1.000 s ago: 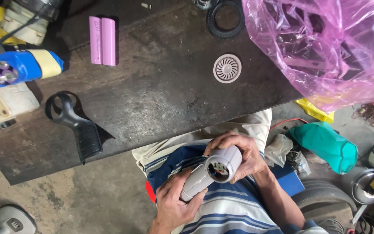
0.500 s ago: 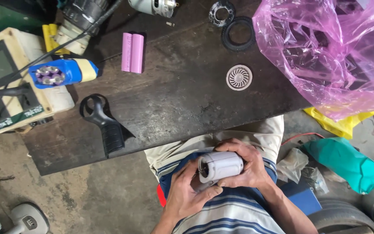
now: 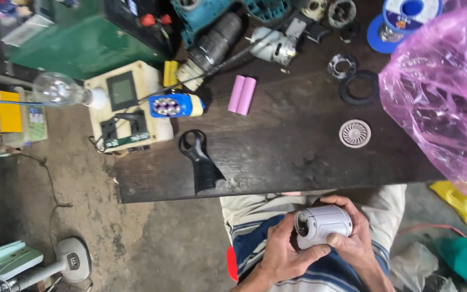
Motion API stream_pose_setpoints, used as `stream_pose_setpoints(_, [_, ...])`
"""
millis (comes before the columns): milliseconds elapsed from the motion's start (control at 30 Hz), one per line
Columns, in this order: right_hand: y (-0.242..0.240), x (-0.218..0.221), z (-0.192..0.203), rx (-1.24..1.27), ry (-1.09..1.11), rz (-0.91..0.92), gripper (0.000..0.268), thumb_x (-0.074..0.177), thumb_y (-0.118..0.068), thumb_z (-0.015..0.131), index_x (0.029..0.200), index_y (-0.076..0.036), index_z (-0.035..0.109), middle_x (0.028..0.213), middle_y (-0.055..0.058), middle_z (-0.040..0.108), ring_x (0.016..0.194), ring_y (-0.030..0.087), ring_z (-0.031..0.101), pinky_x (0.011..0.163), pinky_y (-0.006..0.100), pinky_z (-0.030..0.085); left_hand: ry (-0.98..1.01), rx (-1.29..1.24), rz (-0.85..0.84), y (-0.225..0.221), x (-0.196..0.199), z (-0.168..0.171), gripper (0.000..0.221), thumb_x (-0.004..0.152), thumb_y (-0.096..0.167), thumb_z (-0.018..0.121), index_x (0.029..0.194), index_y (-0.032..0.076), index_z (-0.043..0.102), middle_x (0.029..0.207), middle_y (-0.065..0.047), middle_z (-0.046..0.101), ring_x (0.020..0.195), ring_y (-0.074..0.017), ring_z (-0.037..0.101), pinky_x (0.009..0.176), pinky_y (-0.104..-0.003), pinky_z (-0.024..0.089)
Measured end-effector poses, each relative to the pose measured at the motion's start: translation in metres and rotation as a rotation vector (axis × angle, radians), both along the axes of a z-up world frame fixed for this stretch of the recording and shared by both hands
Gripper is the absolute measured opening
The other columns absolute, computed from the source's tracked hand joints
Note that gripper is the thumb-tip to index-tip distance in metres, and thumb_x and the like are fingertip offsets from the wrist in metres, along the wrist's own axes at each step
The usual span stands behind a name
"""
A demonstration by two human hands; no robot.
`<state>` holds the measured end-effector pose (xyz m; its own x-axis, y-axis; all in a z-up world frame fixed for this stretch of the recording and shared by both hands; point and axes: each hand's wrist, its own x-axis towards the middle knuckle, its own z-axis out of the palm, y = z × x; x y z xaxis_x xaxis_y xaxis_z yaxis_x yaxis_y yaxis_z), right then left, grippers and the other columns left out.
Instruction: Assembling the plastic casing of a handheld electronic device and securing it with screws using a screwdriver.
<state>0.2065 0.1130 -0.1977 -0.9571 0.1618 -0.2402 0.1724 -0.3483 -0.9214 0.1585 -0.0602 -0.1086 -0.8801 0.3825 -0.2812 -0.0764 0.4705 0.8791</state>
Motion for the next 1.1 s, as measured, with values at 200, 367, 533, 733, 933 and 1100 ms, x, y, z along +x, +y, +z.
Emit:
stream_pose_setpoints(200, [-0.008,-0.004,-0.009,-0.208,-0.030,-0.021,0.093,0.058,-0.054,0.096,0.124,0.004,0.066,0.097,0.015,0.076,0.082,0.022,0.073,0.069,0.031,0.058,-0.168,-0.030,0.054,0.001,-0.003,0.012,0.065,0.076,0.057,0.074,0.118,0.011,0.056,0.105,-0.001,0.076,0.095,-0.0261,0.077,0.080,-0.039,0.058])
stream_pose_setpoints(367, [-0.013,-0.007,-0.003,-0.218,-0.004,-0.030,0.088,0.064,-0.051,0.094,0.123,0.006,0.063,0.097,0.014,0.075,0.081,0.022,0.072,0.069,0.031,0.058,-0.167,-0.021,0.042,0.000,-0.009,0.020,0.063,0.077,0.056,0.074,0.115,0.009,0.055,0.101,-0.003,0.077,0.090,-0.0262,0.078,0.074,-0.038,0.060])
stream_pose_setpoints(533, [-0.017,-0.009,-0.013,-0.384,0.000,-0.135,0.079,0.071,-0.041,0.096,0.124,0.007,0.063,0.100,0.011,0.072,0.085,0.019,0.069,0.071,0.028,0.053,0.003,-0.384,-0.160,-0.031,-0.013,0.039,0.077,0.068,0.068,0.077,0.127,0.020,0.064,0.110,-0.011,0.078,0.099,-0.0346,0.074,0.082,-0.046,0.057])
stream_pose_setpoints(733, [-0.010,-0.009,-0.018,-0.448,0.141,-0.147,0.085,0.072,-0.056,0.096,0.118,0.008,0.064,0.100,0.018,0.072,0.080,0.021,0.068,0.067,0.030,0.052,0.629,-0.608,0.463,-0.080,-0.079,0.088,0.054,0.080,0.021,0.089,0.127,-0.001,0.072,0.085,-0.010,0.053,0.074,-0.0208,0.055,0.077,-0.037,0.048])
stream_pose_setpoints(933, [-0.004,-0.004,0.007,-0.087,0.056,-0.042,0.087,0.063,-0.065,0.092,0.117,-0.001,0.067,0.098,0.007,0.074,0.082,0.012,0.069,0.070,0.027,0.055,0.821,-0.824,0.191,-0.084,-0.110,0.050,0.046,0.097,0.046,0.079,0.129,0.014,0.074,0.112,-0.015,0.058,0.105,-0.0349,0.063,0.073,-0.053,0.055])
stream_pose_setpoints(1100, [0.001,-0.005,0.026,0.250,0.234,-0.055,0.077,0.067,-0.065,0.085,0.117,-0.009,0.067,0.096,0.004,0.074,0.079,0.014,0.072,0.070,0.025,0.058,0.795,-0.581,0.243,-0.074,-0.103,0.056,0.034,0.108,0.021,0.067,0.132,-0.002,0.062,0.123,-0.025,0.064,0.117,-0.0399,0.062,0.091,-0.051,0.054])
